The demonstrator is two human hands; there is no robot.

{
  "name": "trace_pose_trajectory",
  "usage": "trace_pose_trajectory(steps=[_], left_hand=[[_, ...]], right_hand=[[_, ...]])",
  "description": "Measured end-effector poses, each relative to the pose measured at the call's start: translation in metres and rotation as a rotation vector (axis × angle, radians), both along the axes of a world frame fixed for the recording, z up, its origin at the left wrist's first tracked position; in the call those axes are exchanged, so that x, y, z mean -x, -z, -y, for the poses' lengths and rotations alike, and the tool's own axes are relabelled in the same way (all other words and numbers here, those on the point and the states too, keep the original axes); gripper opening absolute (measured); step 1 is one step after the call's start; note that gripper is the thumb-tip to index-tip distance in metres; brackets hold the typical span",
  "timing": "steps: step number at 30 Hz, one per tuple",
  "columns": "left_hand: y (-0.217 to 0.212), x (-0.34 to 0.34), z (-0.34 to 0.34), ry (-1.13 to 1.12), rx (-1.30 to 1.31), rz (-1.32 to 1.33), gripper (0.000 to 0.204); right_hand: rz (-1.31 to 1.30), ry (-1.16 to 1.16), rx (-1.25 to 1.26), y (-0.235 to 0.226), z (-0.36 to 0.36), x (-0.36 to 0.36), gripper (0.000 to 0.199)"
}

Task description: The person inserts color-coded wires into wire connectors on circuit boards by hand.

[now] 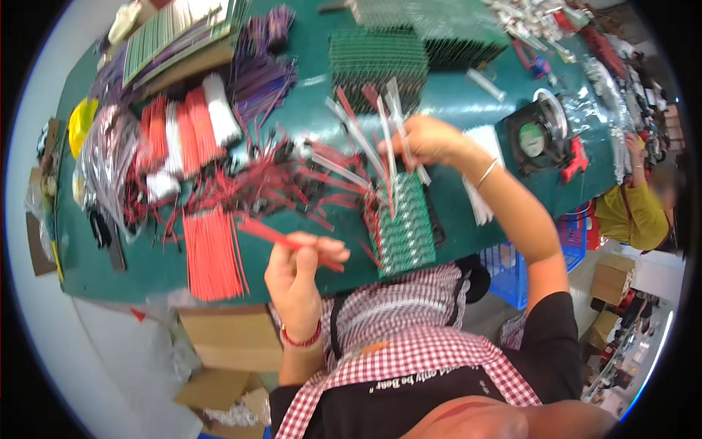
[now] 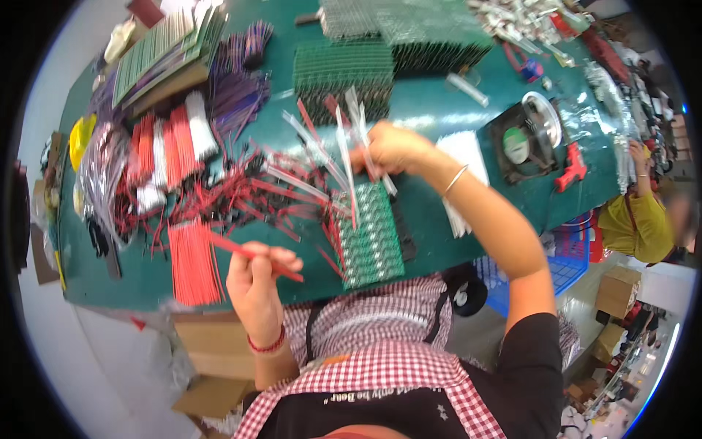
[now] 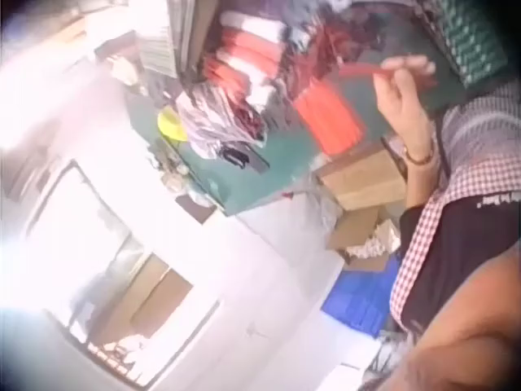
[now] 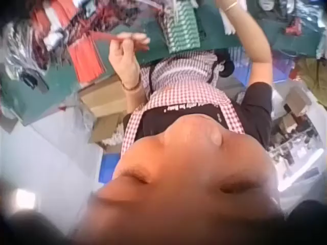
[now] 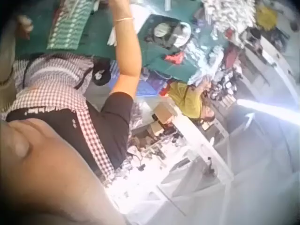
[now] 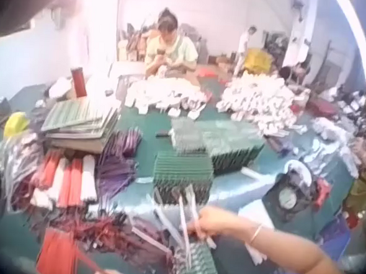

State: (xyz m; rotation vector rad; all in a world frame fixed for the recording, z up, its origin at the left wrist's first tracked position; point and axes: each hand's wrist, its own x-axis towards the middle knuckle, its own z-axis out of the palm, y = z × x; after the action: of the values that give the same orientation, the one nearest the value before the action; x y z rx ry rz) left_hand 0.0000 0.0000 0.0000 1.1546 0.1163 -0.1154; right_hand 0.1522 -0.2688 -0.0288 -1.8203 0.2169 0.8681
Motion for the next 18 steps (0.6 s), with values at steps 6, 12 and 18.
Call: trace_pose_trajectory(steps=[6,12,18], left_hand=[[-0.005,0.005,-0.002,-0.056,0.023,-0.009,0.016],[0.000,-0.002,0.003,-0.054,0.038,0.024,0.019],[0.001,0.000,0.003,-0.049,0.040,0.003,0.018]], right_hand=[[-0.027,-0.033,-0.047,0.009,-0.010,-0.002,0.030],[0.004,0.047,-0.080,0.015,-0.004,-0.006,0.021],[0.130,0.198,-0.170,-0.007,0.003,0.003,0.024]])
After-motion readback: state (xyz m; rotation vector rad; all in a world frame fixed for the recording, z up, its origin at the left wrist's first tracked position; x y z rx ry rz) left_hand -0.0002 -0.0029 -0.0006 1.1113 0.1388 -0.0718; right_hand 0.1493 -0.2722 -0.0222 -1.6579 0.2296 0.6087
